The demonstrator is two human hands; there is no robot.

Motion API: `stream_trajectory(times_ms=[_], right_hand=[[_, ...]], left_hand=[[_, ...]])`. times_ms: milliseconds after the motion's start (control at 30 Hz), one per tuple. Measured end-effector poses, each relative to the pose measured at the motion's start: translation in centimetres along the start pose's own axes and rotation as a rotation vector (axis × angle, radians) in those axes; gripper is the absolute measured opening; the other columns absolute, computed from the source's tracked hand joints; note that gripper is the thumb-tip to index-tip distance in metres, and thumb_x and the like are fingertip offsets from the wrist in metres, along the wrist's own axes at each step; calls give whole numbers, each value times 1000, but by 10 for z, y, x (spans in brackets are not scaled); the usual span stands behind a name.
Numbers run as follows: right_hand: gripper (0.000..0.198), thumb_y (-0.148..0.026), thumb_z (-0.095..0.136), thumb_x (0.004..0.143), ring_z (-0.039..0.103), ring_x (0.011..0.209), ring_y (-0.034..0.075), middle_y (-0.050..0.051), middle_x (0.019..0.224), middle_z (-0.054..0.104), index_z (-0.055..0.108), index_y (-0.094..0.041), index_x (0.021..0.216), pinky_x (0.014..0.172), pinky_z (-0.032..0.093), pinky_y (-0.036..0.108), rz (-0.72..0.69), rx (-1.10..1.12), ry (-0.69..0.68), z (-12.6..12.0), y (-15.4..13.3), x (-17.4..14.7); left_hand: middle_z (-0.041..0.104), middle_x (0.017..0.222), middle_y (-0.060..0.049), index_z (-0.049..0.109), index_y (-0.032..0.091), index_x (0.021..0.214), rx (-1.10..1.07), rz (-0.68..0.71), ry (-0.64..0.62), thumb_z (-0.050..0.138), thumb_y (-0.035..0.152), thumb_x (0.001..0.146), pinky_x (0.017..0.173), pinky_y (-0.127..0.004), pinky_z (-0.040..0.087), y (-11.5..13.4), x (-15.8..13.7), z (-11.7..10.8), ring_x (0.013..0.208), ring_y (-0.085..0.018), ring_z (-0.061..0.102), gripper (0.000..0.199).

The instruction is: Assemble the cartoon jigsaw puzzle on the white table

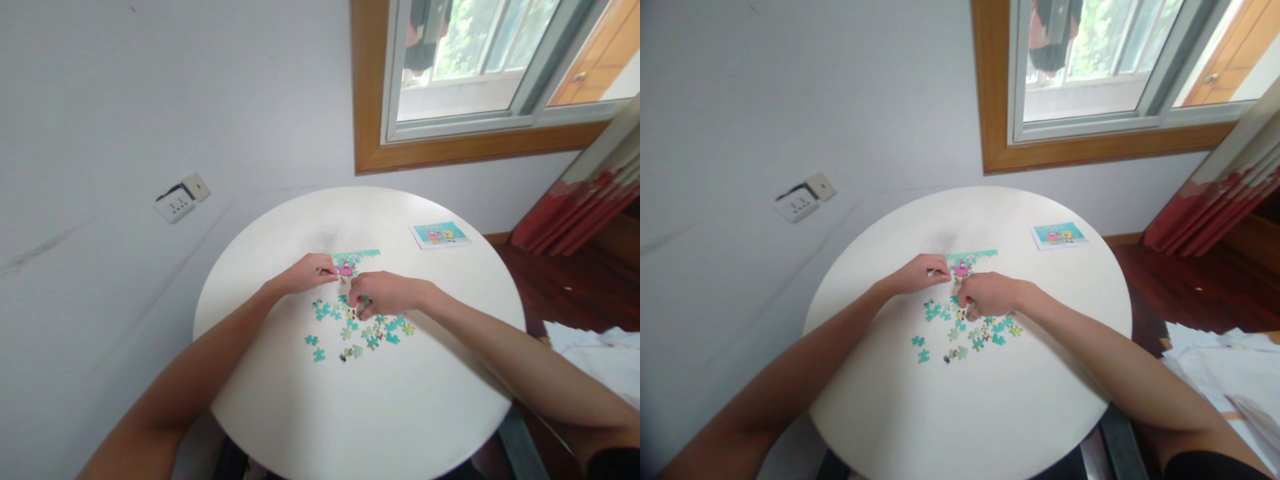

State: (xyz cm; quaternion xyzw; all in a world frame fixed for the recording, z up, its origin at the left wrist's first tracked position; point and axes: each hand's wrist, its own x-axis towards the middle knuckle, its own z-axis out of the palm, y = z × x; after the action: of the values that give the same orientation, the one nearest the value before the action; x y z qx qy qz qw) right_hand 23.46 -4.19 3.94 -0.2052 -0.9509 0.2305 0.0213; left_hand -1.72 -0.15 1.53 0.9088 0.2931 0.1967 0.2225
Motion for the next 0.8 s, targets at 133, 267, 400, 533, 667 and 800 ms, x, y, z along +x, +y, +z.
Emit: stream_trajectory(times_ms=[133, 267, 400, 533, 667, 800], right_hand=[[9, -11, 70, 76, 55, 84, 15, 3, 88, 64, 67, -18, 80, 71, 36, 25, 2, -40, -37, 9, 1, 3], [12, -6, 67, 74, 52, 78, 14, 3, 86, 63, 65, -16, 80, 68, 35, 24, 15, 1, -51, 10, 0, 4], [12, -5, 64, 73, 47, 65, 10, -1, 73, 58, 64, -16, 78, 62, 33, 23, 14, 131, -61, 5, -2, 1], [17, -9, 62, 77, 47, 63, 9, -2, 71, 58, 69, -15, 92, 61, 36, 23, 26, 343, 152, 0, 12, 3], [12, -16, 62, 78, 51, 59, 9, -1, 64, 62, 72, -14, 85, 60, 42, 24, 227, 598, 498, 1, 32, 10], [6, -19, 67, 75, 63, 59, 13, 5, 64, 69, 67, -13, 73, 62, 52, 27, 449, 955, 674, 5, 36, 17]], left_hand=[[65, 79, -3, 71, 16, 83, 17, -11, 0, 58, 35, 93, 67, -22, 42, 1, 0, 0, 72, -12, 58, 25], [65, 79, -3, 71, 16, 83, 19, -25, -11, 57, 36, 94, 68, -22, 41, 1, 1, 0, 73, -13, 58, 26], [65, 79, -3, 71, 16, 83, 19, -30, -7, 57, 36, 94, 68, -22, 41, 0, 1, 1, 73, -13, 57, 27], [65, 77, -3, 71, 16, 82, 13, -42, 2, 57, 37, 94, 67, -23, 42, -1, 0, 0, 71, -13, 57, 28], [66, 79, -3, 73, 17, 86, 9, -22, 61, 57, 38, 94, 67, -23, 43, 2, 2, 2, 72, -13, 58, 28], [66, 84, -5, 73, 18, 93, 17, -2, 224, 61, 39, 92, 71, -25, 46, 11, 6, 8, 75, -13, 59, 24]])
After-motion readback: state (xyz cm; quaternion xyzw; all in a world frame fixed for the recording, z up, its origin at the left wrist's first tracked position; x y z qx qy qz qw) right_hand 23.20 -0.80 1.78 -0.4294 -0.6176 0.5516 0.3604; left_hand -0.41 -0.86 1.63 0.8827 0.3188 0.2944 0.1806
